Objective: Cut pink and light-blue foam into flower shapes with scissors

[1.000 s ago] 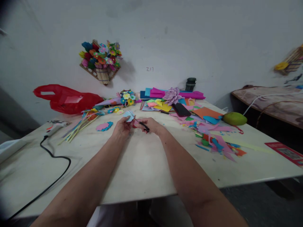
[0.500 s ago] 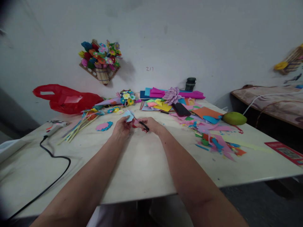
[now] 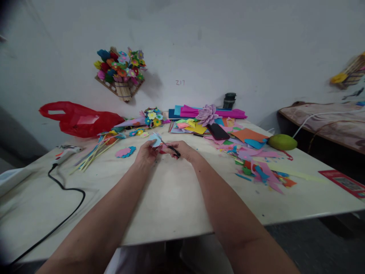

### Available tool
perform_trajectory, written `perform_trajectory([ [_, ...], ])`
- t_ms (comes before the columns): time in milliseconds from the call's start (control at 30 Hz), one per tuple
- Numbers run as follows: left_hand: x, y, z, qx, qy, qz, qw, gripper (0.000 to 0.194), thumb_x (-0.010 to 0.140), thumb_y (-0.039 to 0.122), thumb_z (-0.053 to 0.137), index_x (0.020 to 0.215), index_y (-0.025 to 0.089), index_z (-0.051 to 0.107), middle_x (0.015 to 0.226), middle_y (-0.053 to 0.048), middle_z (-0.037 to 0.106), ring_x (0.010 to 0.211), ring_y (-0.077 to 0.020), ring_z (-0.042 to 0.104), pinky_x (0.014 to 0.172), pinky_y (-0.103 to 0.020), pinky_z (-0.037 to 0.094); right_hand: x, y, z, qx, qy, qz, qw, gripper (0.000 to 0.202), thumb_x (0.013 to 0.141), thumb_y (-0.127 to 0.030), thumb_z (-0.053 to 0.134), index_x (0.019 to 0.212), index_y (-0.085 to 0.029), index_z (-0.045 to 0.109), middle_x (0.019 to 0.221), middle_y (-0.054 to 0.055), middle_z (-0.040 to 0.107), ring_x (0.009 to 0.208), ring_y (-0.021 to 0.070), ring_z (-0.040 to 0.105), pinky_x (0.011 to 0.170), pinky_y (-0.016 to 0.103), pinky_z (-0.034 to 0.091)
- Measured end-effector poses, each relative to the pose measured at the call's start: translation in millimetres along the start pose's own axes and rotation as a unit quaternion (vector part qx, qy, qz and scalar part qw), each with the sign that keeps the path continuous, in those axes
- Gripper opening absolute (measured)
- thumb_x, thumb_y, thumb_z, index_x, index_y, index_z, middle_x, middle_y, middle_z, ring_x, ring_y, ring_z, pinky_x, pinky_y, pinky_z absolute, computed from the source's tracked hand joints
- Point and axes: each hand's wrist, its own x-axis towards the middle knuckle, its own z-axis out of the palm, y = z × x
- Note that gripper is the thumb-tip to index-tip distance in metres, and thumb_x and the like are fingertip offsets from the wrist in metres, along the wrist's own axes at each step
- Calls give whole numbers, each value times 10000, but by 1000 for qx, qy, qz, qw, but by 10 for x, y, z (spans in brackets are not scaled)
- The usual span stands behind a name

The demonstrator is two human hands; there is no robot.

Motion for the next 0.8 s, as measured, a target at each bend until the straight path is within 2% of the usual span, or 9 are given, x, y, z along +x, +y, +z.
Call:
perform_trajectory([
  [200,15,-7,-12,12,-7,-8,1000,157,673,38,619,783,149,615,670,-17,630,520,-109,592,521,-211,524,-9,2,-1,12,3,-12,1000,271,705,-387,704,784,-130,677,496,-44,522,395,55,421,390,192,291],
  [400,12,-24,-39,7,-45,-5,999,192,654,53,635,820,149,625,764,-41,652,601,-137,639,553,-227,537,-17,-9,0,18,9,-19,1000,283,682,-405,721,726,-137,641,505,-41,527,403,59,423,404,200,312],
  [700,16,-78,-35,11,-57,13,998,160,650,57,624,787,140,618,716,-28,653,561,-118,623,511,-201,511,-25,-58,38,44,19,5,999,238,738,-361,679,717,-137,602,502,-39,527,401,61,428,401,196,298],
  [800,3,-96,-21,9,-57,24,998,145,656,51,619,772,137,617,719,-28,661,562,-112,625,519,-195,507,-27,-50,35,54,14,1,998,254,765,-379,645,736,-131,598,526,-27,546,401,58,436,389,195,259],
])
